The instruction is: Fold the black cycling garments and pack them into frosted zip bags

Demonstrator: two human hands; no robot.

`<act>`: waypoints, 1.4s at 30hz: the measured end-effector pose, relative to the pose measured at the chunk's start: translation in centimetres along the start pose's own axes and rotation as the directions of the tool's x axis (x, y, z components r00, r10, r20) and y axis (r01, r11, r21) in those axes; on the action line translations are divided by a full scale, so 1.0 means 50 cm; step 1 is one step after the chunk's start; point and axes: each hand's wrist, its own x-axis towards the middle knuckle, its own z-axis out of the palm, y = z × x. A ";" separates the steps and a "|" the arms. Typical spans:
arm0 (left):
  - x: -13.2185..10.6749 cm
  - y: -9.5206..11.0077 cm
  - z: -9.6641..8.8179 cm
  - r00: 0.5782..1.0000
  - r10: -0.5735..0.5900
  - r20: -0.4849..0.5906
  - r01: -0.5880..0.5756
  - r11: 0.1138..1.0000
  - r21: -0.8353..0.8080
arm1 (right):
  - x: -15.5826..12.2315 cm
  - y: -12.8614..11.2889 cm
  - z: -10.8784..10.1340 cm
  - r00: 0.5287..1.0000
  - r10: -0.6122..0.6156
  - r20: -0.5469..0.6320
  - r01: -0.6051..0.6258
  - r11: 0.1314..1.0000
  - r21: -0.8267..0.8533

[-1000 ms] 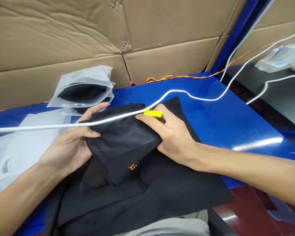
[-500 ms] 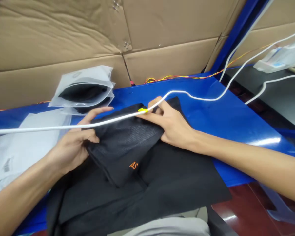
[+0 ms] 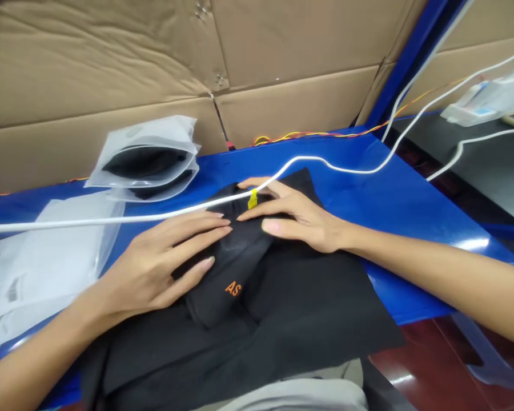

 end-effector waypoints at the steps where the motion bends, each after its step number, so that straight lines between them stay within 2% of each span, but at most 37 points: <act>1: -0.002 -0.001 -0.001 0.999 0.013 0.039 -0.012 0.999 -0.033 | 0.001 -0.003 0.007 0.996 0.056 -0.073 -0.059 0.997 -0.040; 3: -0.004 -0.003 -0.003 0.993 0.029 0.117 -0.019 0.996 -0.090 | 0.004 -0.013 0.021 0.959 0.158 -0.233 -0.202 0.963 -0.181; 5: -0.004 -0.003 -0.003 0.985 0.029 0.172 -0.007 0.992 -0.126 | 0.007 -0.027 0.030 0.917 0.241 -0.317 -0.339 0.891 -0.303; 9: 0.001 0.001 -0.004 0.986 -0.004 0.164 0.030 0.987 -0.158 | 0.015 -0.052 0.032 0.852 0.457 -0.256 -0.524 0.733 -0.434; 12: 0.005 0.005 -0.009 0.989 -0.029 0.146 0.056 0.981 -0.184 | 0.017 -0.060 0.032 0.844 0.489 -0.220 -0.535 0.742 -0.404; 18: 0.006 0.005 -0.009 0.987 -0.046 0.153 0.072 0.983 -0.168 | 0.006 -0.069 0.047 0.905 0.284 -0.317 -0.361 0.906 -0.221; 20: 0.006 0.006 -0.004 0.992 -0.052 0.115 0.069 0.986 -0.155 | 0.002 -0.075 0.049 0.924 0.208 -0.321 -0.287 0.932 -0.223; 23: 0.009 0.014 0.001 0.997 -0.075 0.001 0.074 0.992 -0.106 | -0.001 -0.083 0.048 0.954 0.098 -0.284 -0.168 0.958 -0.231; 26: 0.012 0.023 -0.003 0.985 -0.121 -0.127 0.121 0.993 -0.003 | -0.004 -0.087 0.047 0.954 0.123 -0.275 -0.177 0.968 -0.180; 29: 0.015 0.026 -0.008 0.977 -0.150 -0.155 0.160 0.986 0.056 | -0.008 -0.086 0.048 0.943 0.175 -0.283 -0.212 0.972 -0.103; 31: 0.016 0.025 -0.008 0.978 -0.156 -0.136 0.165 0.985 0.054 | -0.009 -0.084 0.049 0.964 0.134 -0.231 -0.151 0.987 -0.061; 35: 0.016 0.019 -0.004 0.984 -0.148 -0.101 0.154 0.987 0.051 | -0.008 -0.083 0.053 0.999 -0.005 -0.045 0.005 1.000 -0.005; 39: 0.013 0.014 -0.002 0.987 -0.134 -0.087 0.138 0.989 0.044 | -0.010 -0.085 0.062 0.992 -0.109 0.057 0.111 0.993 -0.033; 42: 0.014 0.015 -0.001 0.987 -0.128 -0.095 0.134 0.989 0.062 | -0.015 -0.085 0.068 0.983 -0.171 0.067 0.173 0.984 -0.038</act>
